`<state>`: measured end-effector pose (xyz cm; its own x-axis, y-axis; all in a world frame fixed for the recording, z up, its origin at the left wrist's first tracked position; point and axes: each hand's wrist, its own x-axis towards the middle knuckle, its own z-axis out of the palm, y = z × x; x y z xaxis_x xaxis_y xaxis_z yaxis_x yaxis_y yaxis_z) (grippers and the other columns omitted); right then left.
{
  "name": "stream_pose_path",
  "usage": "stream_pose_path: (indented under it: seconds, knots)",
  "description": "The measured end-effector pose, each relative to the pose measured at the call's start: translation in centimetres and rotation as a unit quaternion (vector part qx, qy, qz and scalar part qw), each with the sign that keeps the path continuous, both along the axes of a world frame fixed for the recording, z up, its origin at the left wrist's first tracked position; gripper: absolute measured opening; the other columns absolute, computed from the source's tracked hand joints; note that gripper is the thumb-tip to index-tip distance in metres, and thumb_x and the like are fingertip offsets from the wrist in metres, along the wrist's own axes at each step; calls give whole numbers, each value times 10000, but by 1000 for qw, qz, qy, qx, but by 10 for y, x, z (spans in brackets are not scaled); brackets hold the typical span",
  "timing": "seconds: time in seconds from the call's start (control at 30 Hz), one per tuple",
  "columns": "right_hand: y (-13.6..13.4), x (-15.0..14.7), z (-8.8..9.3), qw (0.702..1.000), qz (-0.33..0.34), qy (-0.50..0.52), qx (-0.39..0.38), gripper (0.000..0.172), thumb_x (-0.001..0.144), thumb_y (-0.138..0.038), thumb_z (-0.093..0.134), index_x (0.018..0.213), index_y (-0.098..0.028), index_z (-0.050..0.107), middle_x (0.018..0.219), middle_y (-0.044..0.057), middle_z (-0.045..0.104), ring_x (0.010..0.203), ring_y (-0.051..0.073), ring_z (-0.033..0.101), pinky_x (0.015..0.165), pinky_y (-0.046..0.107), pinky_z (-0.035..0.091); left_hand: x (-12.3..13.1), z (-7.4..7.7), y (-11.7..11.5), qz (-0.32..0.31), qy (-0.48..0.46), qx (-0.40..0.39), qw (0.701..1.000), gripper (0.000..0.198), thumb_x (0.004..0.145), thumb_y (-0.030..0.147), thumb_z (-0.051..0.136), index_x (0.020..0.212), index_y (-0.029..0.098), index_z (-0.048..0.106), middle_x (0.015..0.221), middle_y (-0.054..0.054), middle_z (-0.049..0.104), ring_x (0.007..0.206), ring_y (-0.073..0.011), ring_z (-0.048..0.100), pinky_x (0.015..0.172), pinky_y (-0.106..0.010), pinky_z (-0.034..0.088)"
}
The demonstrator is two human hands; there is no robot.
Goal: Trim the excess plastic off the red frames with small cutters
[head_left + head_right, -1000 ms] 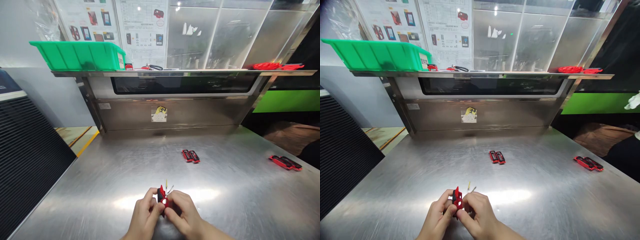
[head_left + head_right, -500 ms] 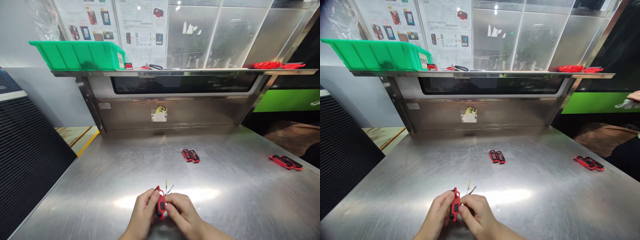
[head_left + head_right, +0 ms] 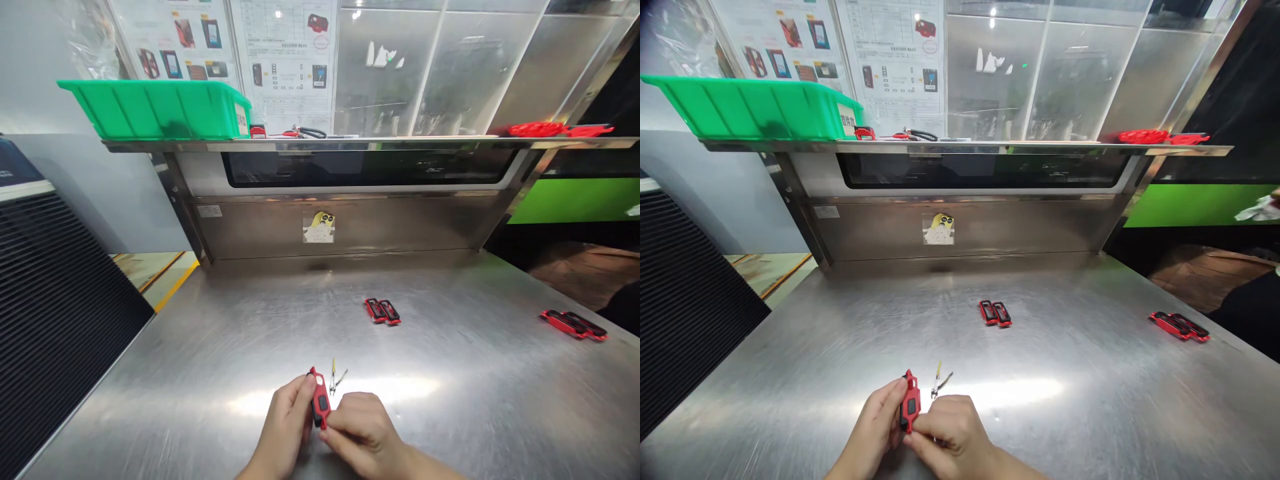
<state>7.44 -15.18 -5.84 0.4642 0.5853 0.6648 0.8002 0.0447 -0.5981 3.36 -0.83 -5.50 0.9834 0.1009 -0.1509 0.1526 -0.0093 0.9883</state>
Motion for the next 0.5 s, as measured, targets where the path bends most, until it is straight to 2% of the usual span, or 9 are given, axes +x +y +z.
stream_pose_path:
  seconds: [0.1,0.17,0.2,0.23,0.3,0.4,0.5]
  knots:
    - [0,-1,0,993,-25,113,-5,435,956,-366,462,613,-129,588,503,-2,429,473,102,389,473,218,290,-5,3,-1,32,-5,72,997,533,829,689,332,884,186,500,536,44,468,396,-116,377,449,-243,339]
    - [-1,1,-1,970,-28,240,3,442,912,-450,524,628,-121,604,518,3,453,482,100,400,465,198,303,-8,4,-1,52,-52,124,990,554,858,651,313,1106,185,480,754,-27,600,594,-175,544,627,-295,432]
    - [-1,3,-2,953,-20,302,6,455,883,-500,551,642,-118,608,513,0,452,471,96,391,452,191,300,-9,4,-1,50,-87,145,984,567,860,641,323,1163,186,471,893,-63,617,743,-201,578,733,-317,434]
    - [-1,4,-2,935,-8,356,9,479,853,-547,569,651,-115,605,497,-8,437,451,90,373,435,185,290,-9,3,-1,37,-118,162,979,570,854,637,348,1179,189,482,1000,-83,604,858,-219,572,806,-328,417]
    - [-1,8,-4,906,17,423,14,529,806,-619,583,654,-112,589,458,-26,394,408,76,329,406,178,262,-8,2,0,-6,-151,186,971,530,838,626,410,1129,201,531,1051,-84,585,911,-231,552,826,-320,402]
    - [-1,12,-5,891,23,454,28,569,779,-664,580,612,-121,548,426,-33,374,385,69,306,397,174,251,-6,0,3,-56,-139,215,965,451,846,593,438,1038,206,568,920,-64,604,776,-214,550,727,-285,397]
    - [0,13,-6,882,26,469,37,585,780,-680,564,581,-134,505,419,-27,386,377,70,306,396,173,256,-4,-3,5,-89,-134,224,961,449,879,588,369,945,195,575,817,-55,604,721,-199,540,655,-258,369]
